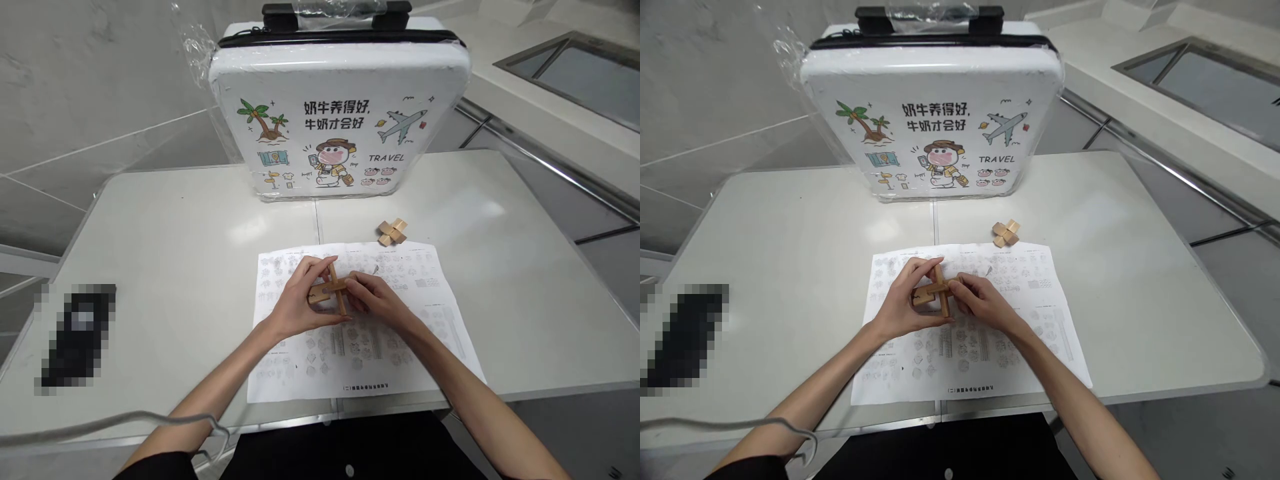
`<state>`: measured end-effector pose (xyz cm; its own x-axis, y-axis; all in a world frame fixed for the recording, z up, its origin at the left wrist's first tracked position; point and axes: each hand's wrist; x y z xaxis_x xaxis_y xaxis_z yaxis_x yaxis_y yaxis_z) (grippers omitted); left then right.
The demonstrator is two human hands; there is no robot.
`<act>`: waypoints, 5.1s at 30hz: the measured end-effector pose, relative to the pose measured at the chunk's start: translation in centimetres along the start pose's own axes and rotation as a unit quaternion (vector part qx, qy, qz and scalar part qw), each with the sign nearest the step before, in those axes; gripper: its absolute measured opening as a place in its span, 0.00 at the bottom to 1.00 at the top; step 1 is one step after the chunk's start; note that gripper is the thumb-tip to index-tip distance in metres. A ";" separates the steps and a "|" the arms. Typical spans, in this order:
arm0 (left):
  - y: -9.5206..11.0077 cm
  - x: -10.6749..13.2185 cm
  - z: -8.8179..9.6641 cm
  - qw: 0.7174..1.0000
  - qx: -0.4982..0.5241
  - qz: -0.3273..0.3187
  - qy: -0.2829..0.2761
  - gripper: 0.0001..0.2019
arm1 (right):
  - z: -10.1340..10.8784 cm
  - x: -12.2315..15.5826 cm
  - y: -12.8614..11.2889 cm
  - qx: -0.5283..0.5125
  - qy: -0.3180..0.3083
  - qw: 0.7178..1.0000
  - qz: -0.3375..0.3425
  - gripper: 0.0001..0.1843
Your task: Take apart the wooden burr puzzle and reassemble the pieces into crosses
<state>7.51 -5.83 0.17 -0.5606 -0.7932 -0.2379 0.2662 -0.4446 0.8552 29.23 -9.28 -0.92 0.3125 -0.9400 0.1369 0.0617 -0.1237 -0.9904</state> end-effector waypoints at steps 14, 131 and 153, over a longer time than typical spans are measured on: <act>0.3 0.0 -0.2 0.993 0.016 -0.079 0.081 0.10 | -0.2 0.1 -0.1 -0.181 0.001 0.982 -0.056 0.22; -1.1 2.6 1.2 0.924 -0.327 0.179 0.080 0.14 | -4.0 -3.5 1.7 0.416 0.214 0.881 0.071 0.15; -0.8 2.4 1.5 0.953 -0.290 -0.015 0.085 0.28 | -4.5 -3.5 1.8 0.389 0.187 0.888 0.160 0.15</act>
<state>4.82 -6.72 -0.41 -0.4523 -0.8108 -0.3716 0.6686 -0.5840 0.4603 23.95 -7.69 -3.22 0.1045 -0.9450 -0.3100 0.7084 0.2895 -0.6437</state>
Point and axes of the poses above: each hand's wrist, its own x-axis away from the middle knuckle, its own z-axis out of the back of the hand, y = z × x, and after that the axes turned 1 degree about y, right-handed
